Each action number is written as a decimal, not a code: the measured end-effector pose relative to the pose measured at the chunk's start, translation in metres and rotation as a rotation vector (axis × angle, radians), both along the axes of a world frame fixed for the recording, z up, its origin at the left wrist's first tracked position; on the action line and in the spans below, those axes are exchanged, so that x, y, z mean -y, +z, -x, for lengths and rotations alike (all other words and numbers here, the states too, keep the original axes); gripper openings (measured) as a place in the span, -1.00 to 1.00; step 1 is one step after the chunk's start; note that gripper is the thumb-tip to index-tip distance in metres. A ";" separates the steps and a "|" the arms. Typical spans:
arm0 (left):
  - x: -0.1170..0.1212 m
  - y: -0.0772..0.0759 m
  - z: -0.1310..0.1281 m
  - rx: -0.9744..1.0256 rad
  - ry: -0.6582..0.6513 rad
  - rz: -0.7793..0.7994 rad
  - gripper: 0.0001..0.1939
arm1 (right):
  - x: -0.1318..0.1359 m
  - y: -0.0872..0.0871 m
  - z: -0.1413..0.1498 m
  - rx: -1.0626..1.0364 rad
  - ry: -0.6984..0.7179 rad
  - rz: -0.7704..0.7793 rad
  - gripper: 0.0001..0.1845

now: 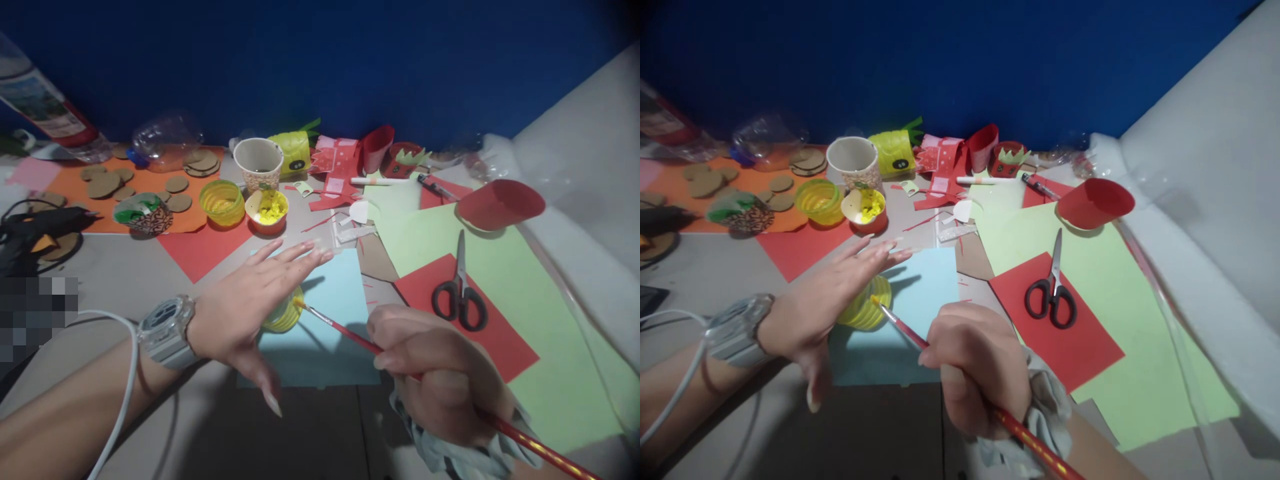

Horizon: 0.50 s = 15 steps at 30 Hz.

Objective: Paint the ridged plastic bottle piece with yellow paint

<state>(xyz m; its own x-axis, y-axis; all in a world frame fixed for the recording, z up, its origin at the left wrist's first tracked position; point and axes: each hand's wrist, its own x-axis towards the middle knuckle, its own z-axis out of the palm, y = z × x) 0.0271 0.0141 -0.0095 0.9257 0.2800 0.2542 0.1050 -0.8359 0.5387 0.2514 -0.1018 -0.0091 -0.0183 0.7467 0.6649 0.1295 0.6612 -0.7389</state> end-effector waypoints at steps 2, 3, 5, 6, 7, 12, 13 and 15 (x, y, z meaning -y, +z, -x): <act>0.000 0.001 0.000 -0.015 0.016 0.015 0.49 | -0.001 0.008 0.001 0.081 0.021 0.006 -0.80; 0.000 0.002 -0.001 -0.026 0.026 0.025 0.49 | -0.001 0.012 0.000 0.147 0.059 0.025 -0.80; 0.000 0.002 -0.001 -0.043 0.036 0.042 0.49 | -0.001 0.020 -0.003 0.252 0.141 0.070 -0.81; 0.000 0.002 -0.001 -0.046 0.037 0.047 0.49 | 0.000 0.023 -0.005 0.267 0.154 0.091 -0.83; 0.000 0.002 -0.001 -0.048 0.037 0.049 0.49 | 0.000 0.025 -0.005 0.268 0.165 0.093 -0.83; 0.000 0.002 0.000 -0.038 0.022 0.027 0.49 | 0.002 0.019 0.002 0.178 0.114 0.084 -0.78; 0.000 0.001 0.000 -0.031 0.017 0.016 0.49 | 0.002 0.017 0.004 0.121 0.068 0.087 -0.77; 0.000 0.001 0.001 -0.007 0.001 -0.010 0.48 | 0.001 0.016 0.007 0.034 0.052 0.088 -0.75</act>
